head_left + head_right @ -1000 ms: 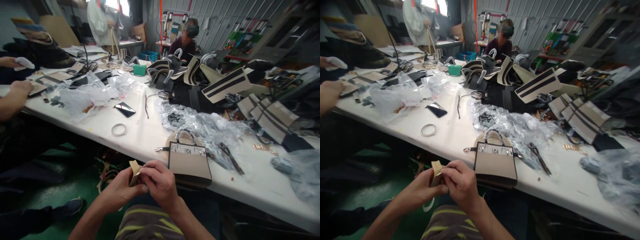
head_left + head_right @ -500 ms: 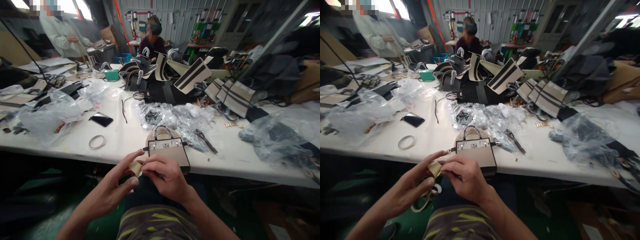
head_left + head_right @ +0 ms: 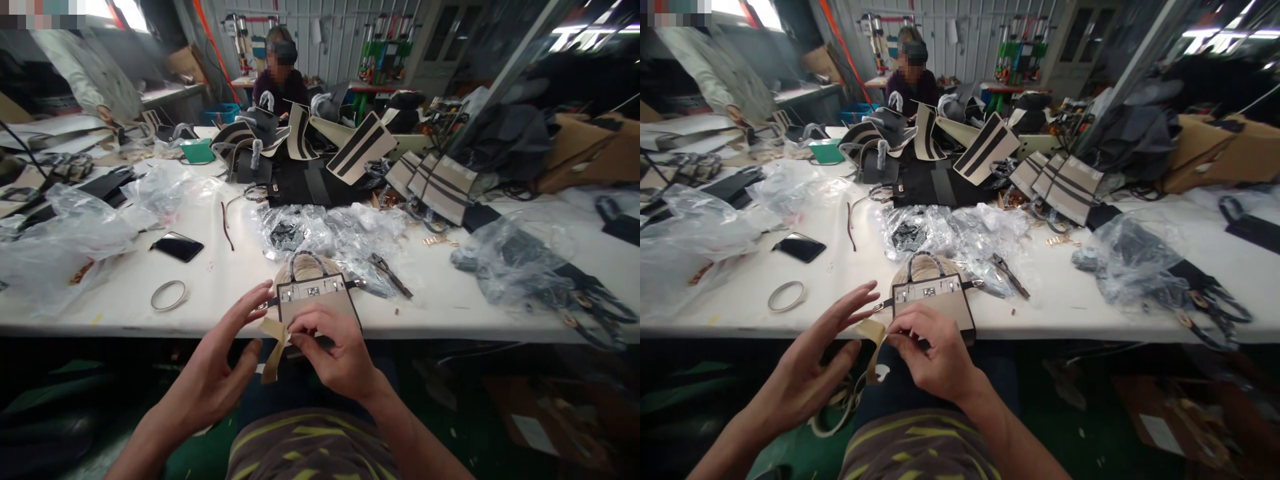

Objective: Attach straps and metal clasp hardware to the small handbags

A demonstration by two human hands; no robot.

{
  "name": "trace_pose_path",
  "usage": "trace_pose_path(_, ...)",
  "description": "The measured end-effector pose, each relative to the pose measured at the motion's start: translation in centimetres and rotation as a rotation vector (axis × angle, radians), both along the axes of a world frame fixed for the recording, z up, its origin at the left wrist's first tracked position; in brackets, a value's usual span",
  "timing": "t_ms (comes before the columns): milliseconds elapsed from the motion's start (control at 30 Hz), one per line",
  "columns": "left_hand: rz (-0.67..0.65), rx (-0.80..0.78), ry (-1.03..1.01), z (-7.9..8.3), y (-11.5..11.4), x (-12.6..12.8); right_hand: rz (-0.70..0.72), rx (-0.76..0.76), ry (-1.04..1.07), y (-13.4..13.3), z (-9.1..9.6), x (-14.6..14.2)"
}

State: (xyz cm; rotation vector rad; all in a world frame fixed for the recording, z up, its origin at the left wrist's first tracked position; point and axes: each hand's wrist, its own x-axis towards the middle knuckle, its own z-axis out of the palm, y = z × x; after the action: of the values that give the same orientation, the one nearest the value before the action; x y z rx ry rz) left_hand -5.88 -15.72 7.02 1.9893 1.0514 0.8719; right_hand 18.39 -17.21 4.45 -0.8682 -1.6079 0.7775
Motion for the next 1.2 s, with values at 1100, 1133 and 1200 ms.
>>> trace_pose_path(1100,-0.05,-0.622,0.027,-5.3,1.2,6.6,-0.365,-0.322,-0.241,0.2,-1.7,2.7)
trace_pose_path(1133,-0.091,-0.733,0.069,-5.2,2.7,6.8,-0.387,-0.327,-0.251,0.8,-2.5,2.7)
trace_pose_path(1200,-0.108,-0.764,0.214,-4.8,6.2,7.5,-0.482,-0.286,-0.286,2.1,-4.1,2.5)
